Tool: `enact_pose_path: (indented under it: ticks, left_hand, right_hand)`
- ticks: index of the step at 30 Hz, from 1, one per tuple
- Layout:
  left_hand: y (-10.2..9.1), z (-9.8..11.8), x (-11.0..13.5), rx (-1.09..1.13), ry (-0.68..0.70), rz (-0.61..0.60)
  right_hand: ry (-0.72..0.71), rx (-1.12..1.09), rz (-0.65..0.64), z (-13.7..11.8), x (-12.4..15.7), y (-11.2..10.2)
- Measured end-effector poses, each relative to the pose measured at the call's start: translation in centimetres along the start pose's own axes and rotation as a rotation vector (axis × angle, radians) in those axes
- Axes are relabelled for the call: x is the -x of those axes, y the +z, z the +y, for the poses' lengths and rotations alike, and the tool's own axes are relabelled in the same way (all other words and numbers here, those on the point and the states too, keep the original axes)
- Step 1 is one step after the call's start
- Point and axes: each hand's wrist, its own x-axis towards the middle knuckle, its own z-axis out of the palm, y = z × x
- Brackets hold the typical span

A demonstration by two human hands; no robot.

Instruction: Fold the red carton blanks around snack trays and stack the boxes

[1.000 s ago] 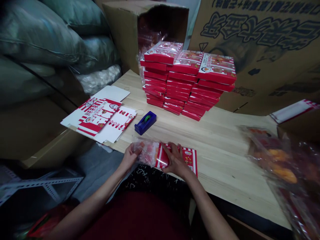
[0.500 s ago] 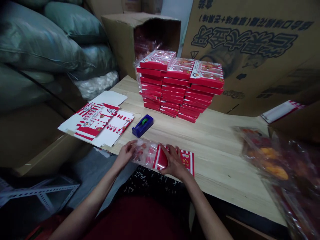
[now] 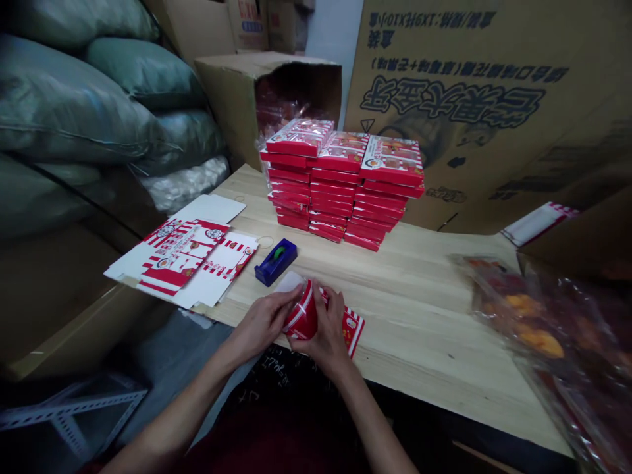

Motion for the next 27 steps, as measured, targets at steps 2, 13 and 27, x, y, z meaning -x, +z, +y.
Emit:
enact_pose_path:
  ticks: [2,13,27]
  left_hand:
    - [-0.2,1.3,-0.2,-0.076,0.113,0.048]
    - [1.9,2.1,0.1,0.562,-0.12,-0.151]
    - [3.1,4.0,-0.4,0.563,-0.12,0.083]
  right_hand:
    - [0.058,-0.033,0.073,-0.2,0.1,-0.6]
    - [0.257,-0.193,0.258,-1.1,3.0,-4.7]
    - [0.404,-0.922,0.493,-2.1,2.2,-5.3]
